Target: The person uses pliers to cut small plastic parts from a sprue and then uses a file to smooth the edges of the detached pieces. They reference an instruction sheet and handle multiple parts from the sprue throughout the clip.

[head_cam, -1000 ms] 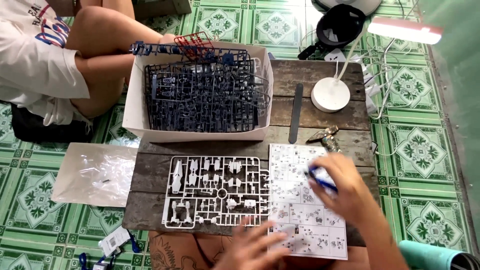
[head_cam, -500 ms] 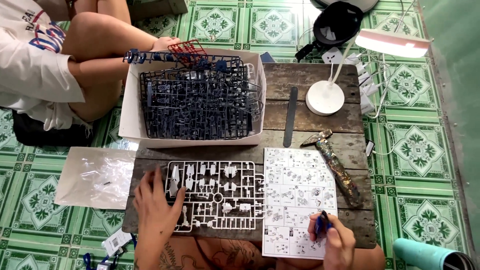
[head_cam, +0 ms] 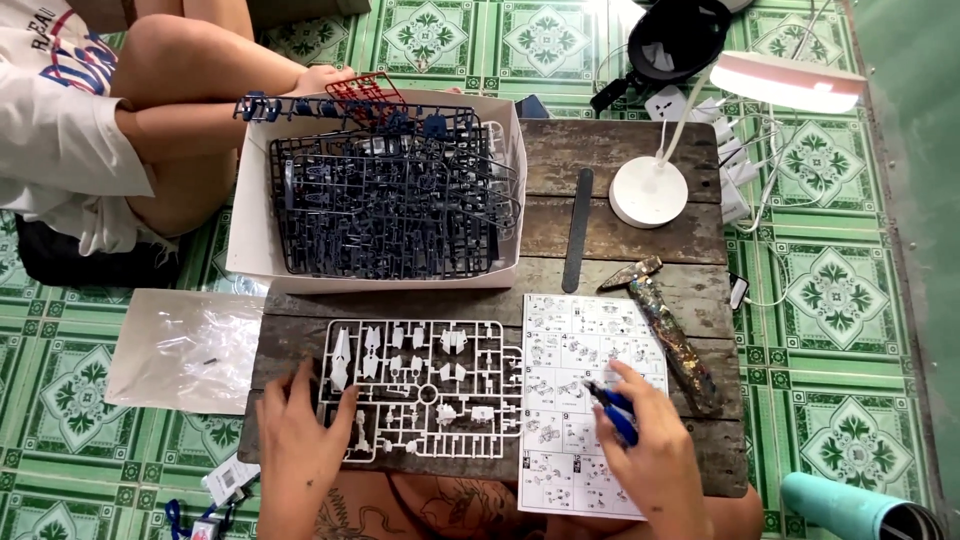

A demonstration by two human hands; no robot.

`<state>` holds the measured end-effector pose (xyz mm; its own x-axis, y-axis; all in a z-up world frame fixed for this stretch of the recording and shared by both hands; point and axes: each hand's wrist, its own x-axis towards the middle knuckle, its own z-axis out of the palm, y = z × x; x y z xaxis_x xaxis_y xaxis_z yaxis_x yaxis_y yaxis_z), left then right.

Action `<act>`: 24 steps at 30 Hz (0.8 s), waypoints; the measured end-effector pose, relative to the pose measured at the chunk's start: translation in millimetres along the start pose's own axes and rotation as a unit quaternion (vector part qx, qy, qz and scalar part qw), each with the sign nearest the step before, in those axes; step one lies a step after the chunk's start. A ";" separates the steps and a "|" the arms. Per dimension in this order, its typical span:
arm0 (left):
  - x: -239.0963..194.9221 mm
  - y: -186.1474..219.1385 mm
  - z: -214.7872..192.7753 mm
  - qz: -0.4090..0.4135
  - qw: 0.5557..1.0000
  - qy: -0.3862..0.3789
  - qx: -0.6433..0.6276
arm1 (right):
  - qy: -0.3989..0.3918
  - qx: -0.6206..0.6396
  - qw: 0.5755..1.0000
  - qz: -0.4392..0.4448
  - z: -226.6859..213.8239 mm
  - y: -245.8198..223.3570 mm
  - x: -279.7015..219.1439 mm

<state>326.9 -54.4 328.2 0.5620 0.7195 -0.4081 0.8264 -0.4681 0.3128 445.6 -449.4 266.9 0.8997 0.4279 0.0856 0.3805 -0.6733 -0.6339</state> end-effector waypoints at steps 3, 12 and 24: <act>0.4 -8.7 6.5 0.007 1.000 -0.006 -0.007 | 0.015 -0.038 0.999 -0.024 -4.6 -10.1 10.4; -0.2 1.0 -25.8 -0.066 0.984 -0.037 -0.161 | -0.054 -0.260 0.963 -0.038 8.0 -9.3 14.6; 19.8 -60.5 9.5 -0.081 0.806 -0.076 -0.582 | -0.203 -0.274 0.940 0.003 18.2 -29.6 27.5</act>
<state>288.3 -16.7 293.0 0.5209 0.6105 -0.5967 0.3473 0.4869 0.8014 455.2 -406.7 274.0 0.7893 0.5428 -0.2869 0.5282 -0.8386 -0.1334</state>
